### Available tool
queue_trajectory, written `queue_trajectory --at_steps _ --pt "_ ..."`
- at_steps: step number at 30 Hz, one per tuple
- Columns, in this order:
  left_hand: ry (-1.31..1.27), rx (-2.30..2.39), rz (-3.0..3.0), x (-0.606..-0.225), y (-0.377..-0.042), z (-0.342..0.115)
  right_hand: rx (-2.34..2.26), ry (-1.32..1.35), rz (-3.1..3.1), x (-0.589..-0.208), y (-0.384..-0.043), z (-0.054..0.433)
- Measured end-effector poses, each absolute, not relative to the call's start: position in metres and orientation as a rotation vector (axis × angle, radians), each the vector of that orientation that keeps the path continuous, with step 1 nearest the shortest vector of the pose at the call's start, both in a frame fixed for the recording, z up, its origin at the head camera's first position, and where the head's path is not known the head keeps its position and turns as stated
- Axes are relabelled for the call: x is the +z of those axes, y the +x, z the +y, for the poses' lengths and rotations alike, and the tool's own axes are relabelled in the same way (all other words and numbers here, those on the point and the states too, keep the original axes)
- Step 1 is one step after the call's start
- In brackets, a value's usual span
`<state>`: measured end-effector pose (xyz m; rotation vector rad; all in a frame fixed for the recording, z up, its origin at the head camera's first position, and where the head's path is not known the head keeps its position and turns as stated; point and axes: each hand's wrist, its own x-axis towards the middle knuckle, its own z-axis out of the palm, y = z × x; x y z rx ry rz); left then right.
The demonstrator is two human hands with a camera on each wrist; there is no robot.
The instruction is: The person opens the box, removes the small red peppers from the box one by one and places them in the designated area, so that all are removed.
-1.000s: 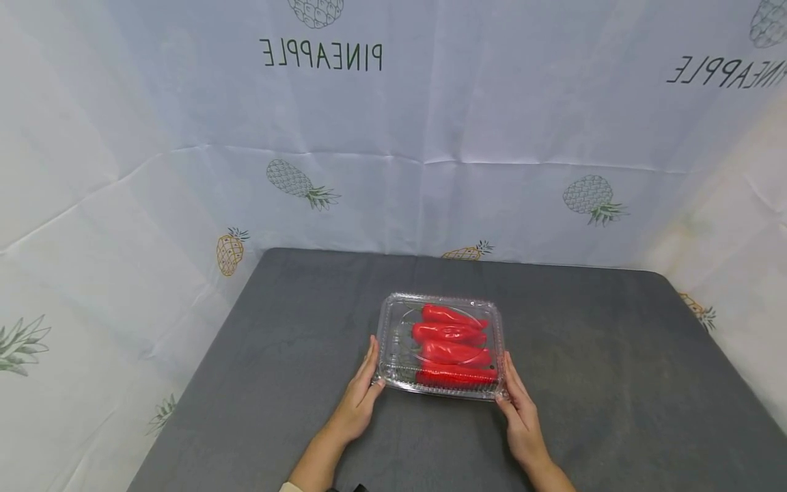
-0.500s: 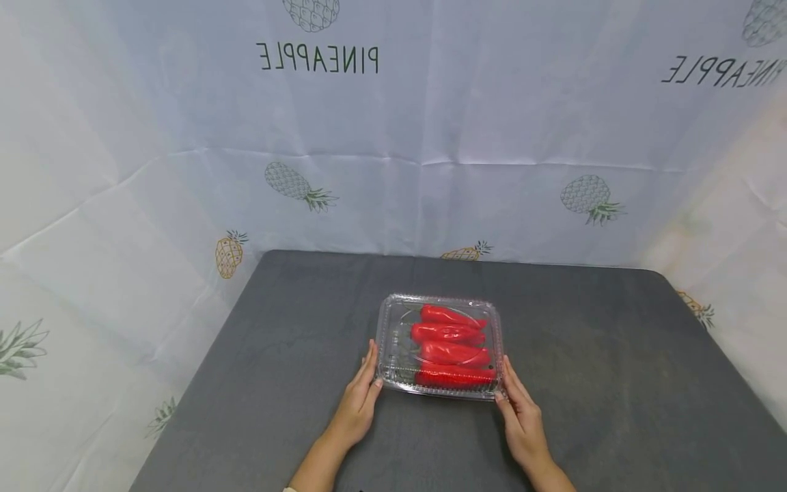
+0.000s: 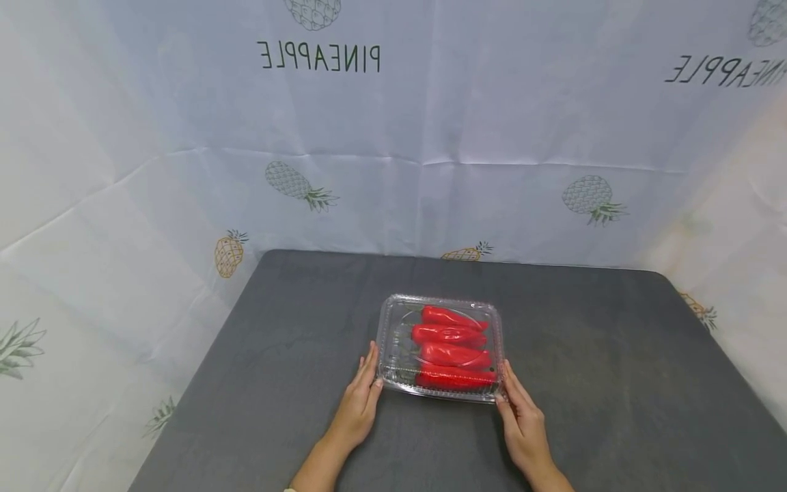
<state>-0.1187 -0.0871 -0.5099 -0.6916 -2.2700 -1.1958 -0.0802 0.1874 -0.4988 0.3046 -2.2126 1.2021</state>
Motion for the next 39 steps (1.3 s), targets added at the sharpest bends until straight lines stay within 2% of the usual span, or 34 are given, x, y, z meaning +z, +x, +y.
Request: queue_trajectory --at_steps 6,16,26,39 --pt "-0.675 -1.185 -2.269 -0.509 -0.118 -0.085 1.231 0.239 -2.237 -0.501 -0.079 0.187" --pt "-0.638 -1.231 -2.267 -0.51 -0.116 -0.083 1.272 0.277 -2.121 -0.502 -0.081 0.186" --pt "-0.579 -1.156 -2.219 -0.511 -0.118 -0.078 1.272 0.142 -2.218 -0.499 -0.081 0.184" --pt "-0.522 -1.044 -2.196 -0.51 -0.118 -0.075 1.223 0.146 -2.245 -0.498 -0.081 0.184"
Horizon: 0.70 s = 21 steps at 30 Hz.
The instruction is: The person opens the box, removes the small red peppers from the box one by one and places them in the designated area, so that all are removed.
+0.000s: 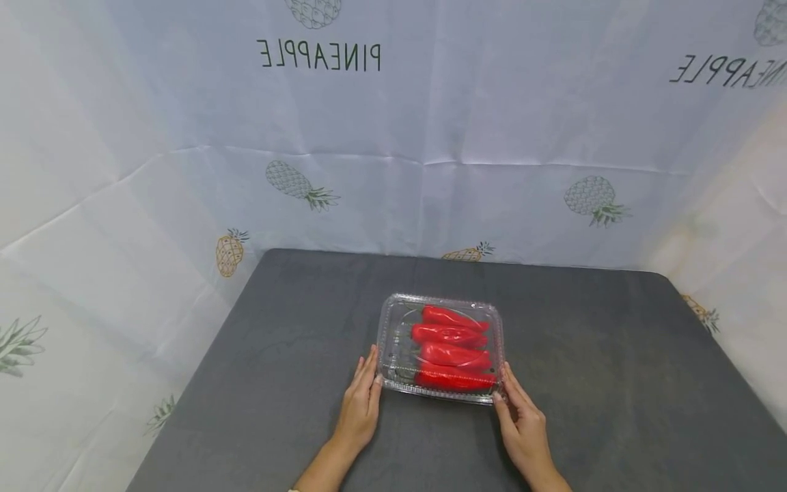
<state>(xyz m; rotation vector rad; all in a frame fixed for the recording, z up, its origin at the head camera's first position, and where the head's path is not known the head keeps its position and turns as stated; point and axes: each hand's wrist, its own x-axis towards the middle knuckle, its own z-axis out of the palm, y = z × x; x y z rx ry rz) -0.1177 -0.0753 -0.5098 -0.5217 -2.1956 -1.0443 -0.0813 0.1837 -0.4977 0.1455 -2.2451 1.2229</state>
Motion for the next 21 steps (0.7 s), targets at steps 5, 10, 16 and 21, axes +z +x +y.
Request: queue_trajectory --at_steps 5,10,16,21 --pt "-0.497 -1.081 -2.194 -0.511 -0.1171 -0.0746 1.232 0.117 -2.257 -0.4975 -0.0807 0.1843" --pt "-0.486 -1.188 -2.197 -0.5138 -0.1156 -0.0735 1.302 0.115 -2.181 -0.4987 -0.0805 0.1856" --pt "-0.452 -1.468 -2.182 -0.5119 -0.1144 -0.0746 1.533 0.054 -2.154 -0.4955 -0.0805 0.1857" --pt "-0.461 -1.67 -2.196 -0.5095 -0.1141 -0.0758 1.582 0.075 -2.142 -0.4952 -0.083 0.186"
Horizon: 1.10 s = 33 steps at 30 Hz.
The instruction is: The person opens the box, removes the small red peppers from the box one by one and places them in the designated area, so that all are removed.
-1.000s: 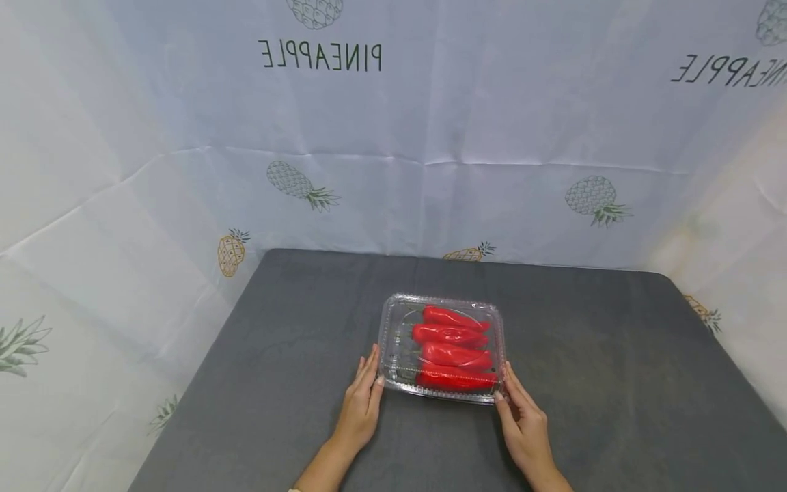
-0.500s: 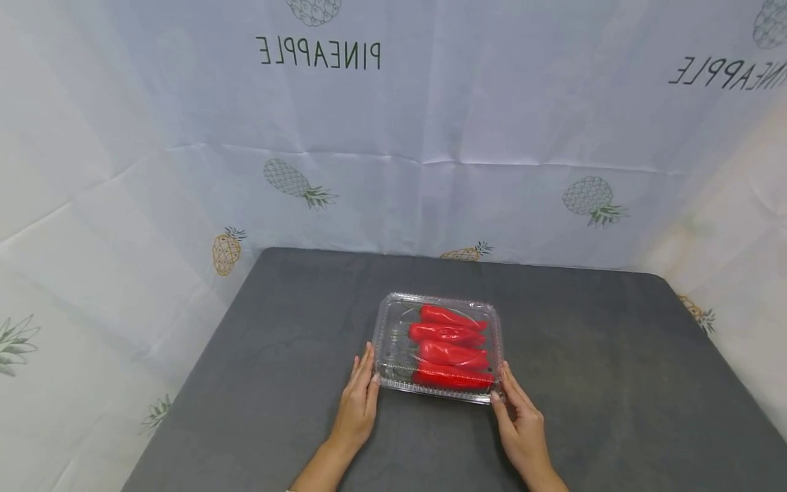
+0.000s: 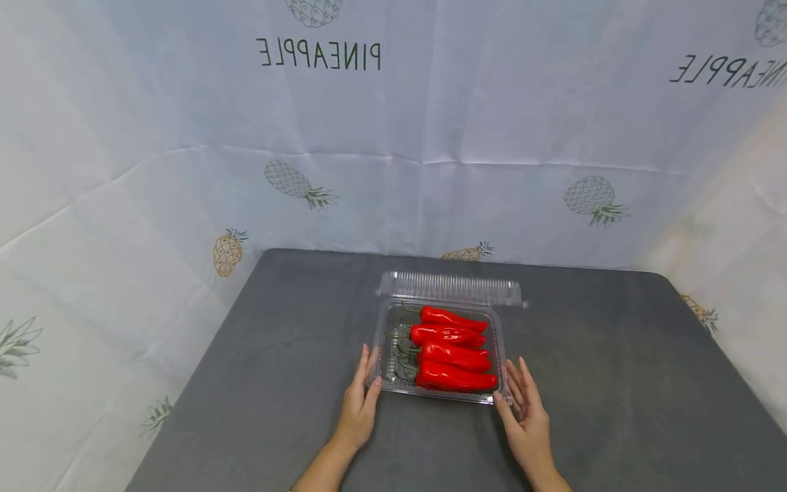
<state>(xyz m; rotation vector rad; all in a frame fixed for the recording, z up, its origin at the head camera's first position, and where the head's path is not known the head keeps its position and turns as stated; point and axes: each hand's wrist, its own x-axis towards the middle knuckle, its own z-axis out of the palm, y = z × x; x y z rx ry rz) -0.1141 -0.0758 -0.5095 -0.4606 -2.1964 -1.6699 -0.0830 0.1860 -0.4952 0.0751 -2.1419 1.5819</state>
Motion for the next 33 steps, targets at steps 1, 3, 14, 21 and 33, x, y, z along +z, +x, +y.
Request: queue_trajectory --at_steps 1,3,14,21,33 --pt "-0.464 -1.702 -2.195 -0.5093 -0.1143 -0.076 1.57 0.068 -2.155 -0.4951 -0.0834 0.1864" --pt "-0.459 -1.748 -2.189 -0.5096 -0.1149 -0.0763 1.574 0.066 -2.155 -0.4953 -0.0842 0.1869" --pt "-0.475 -1.844 -2.185 -0.5148 -0.1183 -0.0782 1.574 0.01 -2.189 -0.4942 -0.0861 0.1863" --pt "-0.478 -1.881 -2.196 -0.5147 -0.119 -0.0786 1.583 0.029 -2.169 -0.4955 -0.086 0.1867" --pt "-0.486 -1.868 -2.177 -0.5165 -0.1201 -0.0797 1.595 0.007 -2.175 -0.4911 -0.0837 0.1846"
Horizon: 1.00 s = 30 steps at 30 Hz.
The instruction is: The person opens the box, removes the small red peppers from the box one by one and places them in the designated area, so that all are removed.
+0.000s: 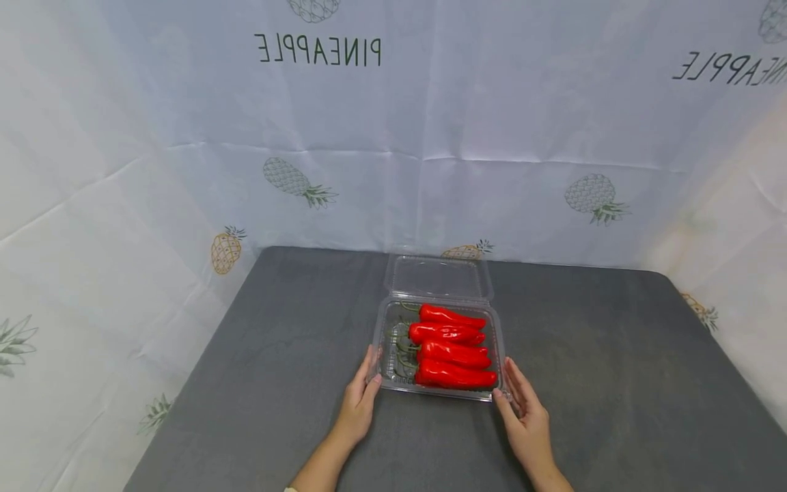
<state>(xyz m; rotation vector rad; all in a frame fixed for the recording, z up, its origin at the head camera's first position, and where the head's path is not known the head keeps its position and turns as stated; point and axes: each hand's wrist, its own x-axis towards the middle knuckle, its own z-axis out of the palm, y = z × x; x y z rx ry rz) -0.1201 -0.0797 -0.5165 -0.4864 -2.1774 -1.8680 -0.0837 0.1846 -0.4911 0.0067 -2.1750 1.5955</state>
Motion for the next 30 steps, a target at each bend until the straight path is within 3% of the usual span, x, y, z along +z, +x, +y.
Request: queue_trajectory --at_steps 6,17,30 --pt "-0.443 -1.853 -2.23 -0.516 -0.119 -0.079 1.556 -0.023 -2.212 -0.478 -0.091 0.195" --pt "-0.432 -1.86 -2.269 -0.515 -0.118 -0.08 1.198 0.425 -2.619 -0.421 -0.146 0.222" --pt "-0.434 -1.855 -2.25 -0.515 -0.119 -0.081 1.07 0.704 -3.013 -0.376 -0.213 0.205"
